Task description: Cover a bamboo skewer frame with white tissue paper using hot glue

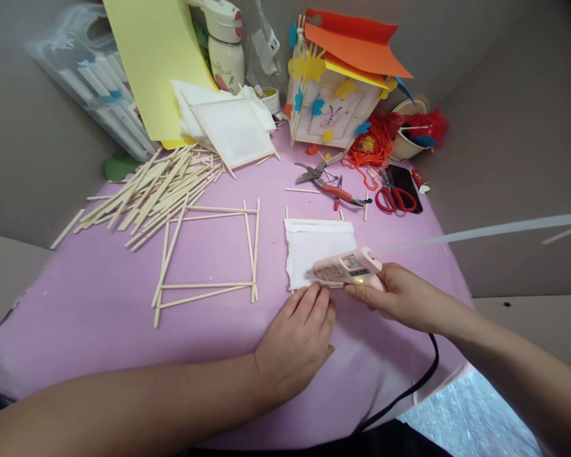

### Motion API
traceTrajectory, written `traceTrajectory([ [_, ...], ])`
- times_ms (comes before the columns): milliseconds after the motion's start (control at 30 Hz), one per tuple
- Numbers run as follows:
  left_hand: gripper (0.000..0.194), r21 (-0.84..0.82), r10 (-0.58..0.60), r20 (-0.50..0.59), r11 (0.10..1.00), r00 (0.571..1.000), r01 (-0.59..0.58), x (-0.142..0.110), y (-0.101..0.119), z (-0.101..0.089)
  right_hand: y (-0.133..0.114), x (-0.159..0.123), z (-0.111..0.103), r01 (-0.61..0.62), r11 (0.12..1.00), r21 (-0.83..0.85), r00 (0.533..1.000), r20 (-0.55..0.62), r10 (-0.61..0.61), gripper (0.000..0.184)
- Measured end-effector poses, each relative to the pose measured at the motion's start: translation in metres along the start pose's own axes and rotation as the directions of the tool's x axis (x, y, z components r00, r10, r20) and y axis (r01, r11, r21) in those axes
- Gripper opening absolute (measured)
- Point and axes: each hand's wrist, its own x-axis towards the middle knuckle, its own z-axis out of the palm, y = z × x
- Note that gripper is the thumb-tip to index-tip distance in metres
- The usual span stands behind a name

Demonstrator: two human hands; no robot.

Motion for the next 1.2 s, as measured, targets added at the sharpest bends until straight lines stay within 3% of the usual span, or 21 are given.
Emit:
traceTrajectory([
  [200, 0.062, -0.073, -0.065, -0.009, 0.995, 0.998, 0.064, 0.003, -0.005, -0.005, 0.002, -0.001, -0.007, -0.122, 0.992, 0.010, 0.992, -0.013, 0.122, 0.044],
  [367, 0.058, -0.123, -0.117, -0.015, 0.986, 0.993, 0.114, 0.008, -0.009, -0.009, 0.011, -0.004, -0.009, -0.133, 0.991, 0.016, 0.990, -0.041, 0.133, 0.043],
  [633, 0.060, -0.118, -0.063, 0.019, 0.991, 0.998, 0.065, 0.013, -0.016, -0.008, 0.008, -0.004, -0.009, -0.111, 0.994, 0.021, 0.992, -0.055, 0.112, 0.042],
  [867, 0.060, -0.051, 0.060, -0.056, 0.997, 0.997, -0.062, 0.000, 0.001, -0.009, 0.007, -0.001, -0.010, -0.092, 0.995, 0.047, 0.996, -0.006, 0.092, 0.042],
  [967, 0.049, -0.023, -0.013, -0.091, 1.000, 0.996, 0.011, 0.000, -0.002, -0.013, 0.006, 0.001, -0.010, -0.088, 0.994, 0.064, 0.996, 0.014, 0.087, 0.042],
  [1067, 0.031, -0.026, -0.191, -0.124, 0.982, 0.974, 0.189, 0.004, -0.018, -0.018, 0.006, 0.003, -0.010, -0.097, 0.992, 0.077, 0.995, 0.017, 0.096, 0.040],
  [1133, 0.023, -0.087, -0.296, -0.096, 0.954, 0.950, 0.288, 0.005, -0.033, -0.019, 0.007, 0.004, -0.009, -0.095, 0.992, 0.086, 0.995, 0.019, 0.094, 0.040],
  [1200, 0.021, -0.187, -0.322, -0.059, 0.933, 0.945, 0.306, 0.004, -0.046, -0.018, 0.007, 0.006, -0.009, -0.076, 0.991, 0.109, 0.997, 0.031, 0.073, 0.040],
])
